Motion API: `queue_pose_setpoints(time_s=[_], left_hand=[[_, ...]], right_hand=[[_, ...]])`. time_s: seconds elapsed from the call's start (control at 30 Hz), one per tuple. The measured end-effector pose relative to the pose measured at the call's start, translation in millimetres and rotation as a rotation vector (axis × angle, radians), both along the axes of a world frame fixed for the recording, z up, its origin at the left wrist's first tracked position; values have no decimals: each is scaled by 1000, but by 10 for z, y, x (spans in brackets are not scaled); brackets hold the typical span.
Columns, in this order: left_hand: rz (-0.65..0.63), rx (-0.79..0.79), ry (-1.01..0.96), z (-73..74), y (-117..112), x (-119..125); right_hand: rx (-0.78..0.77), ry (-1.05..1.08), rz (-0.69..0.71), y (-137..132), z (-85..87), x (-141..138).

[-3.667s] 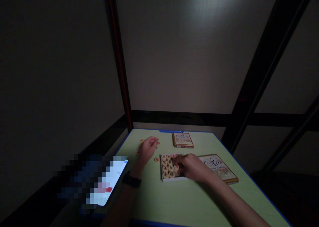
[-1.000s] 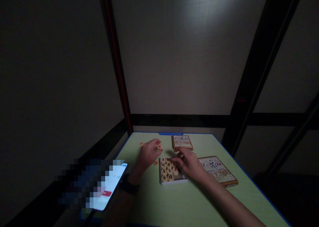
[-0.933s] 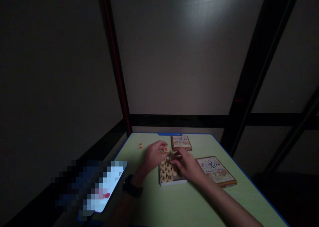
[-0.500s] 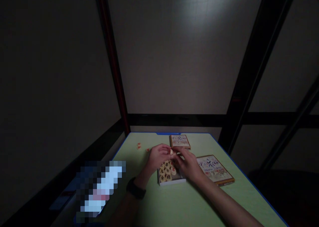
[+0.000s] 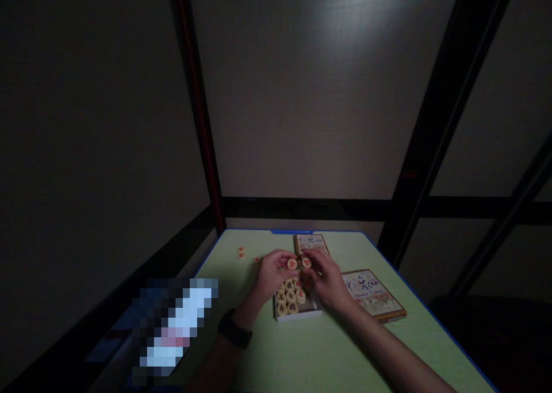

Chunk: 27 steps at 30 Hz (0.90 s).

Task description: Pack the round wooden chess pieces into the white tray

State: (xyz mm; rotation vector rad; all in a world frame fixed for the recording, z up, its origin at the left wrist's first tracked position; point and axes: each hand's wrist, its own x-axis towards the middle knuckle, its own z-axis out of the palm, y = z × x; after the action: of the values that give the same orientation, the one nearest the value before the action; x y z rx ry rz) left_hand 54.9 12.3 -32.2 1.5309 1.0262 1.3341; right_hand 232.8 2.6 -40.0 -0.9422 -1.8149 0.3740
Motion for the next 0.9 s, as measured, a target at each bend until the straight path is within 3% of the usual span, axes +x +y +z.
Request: queue_pose_setpoints(time_s=[0.3,0.43,0.53,0.7,0.9], left_hand=[[61,-26,68,-41,19,-6],[67,-24,70,-77,42,-5],[78,-14,86,-98,54,2],[81,-24,89,-106,53,23],[61,-48,64,-74,29,43]], right_hand=[[-73,-407,175,-77,340,238],[-154,-502,243,-282,349,258],[-150,-625,173,-403,290,232],[-165,-877,-60,-469,300,146],[-209,-910,-74,-395,315,81]])
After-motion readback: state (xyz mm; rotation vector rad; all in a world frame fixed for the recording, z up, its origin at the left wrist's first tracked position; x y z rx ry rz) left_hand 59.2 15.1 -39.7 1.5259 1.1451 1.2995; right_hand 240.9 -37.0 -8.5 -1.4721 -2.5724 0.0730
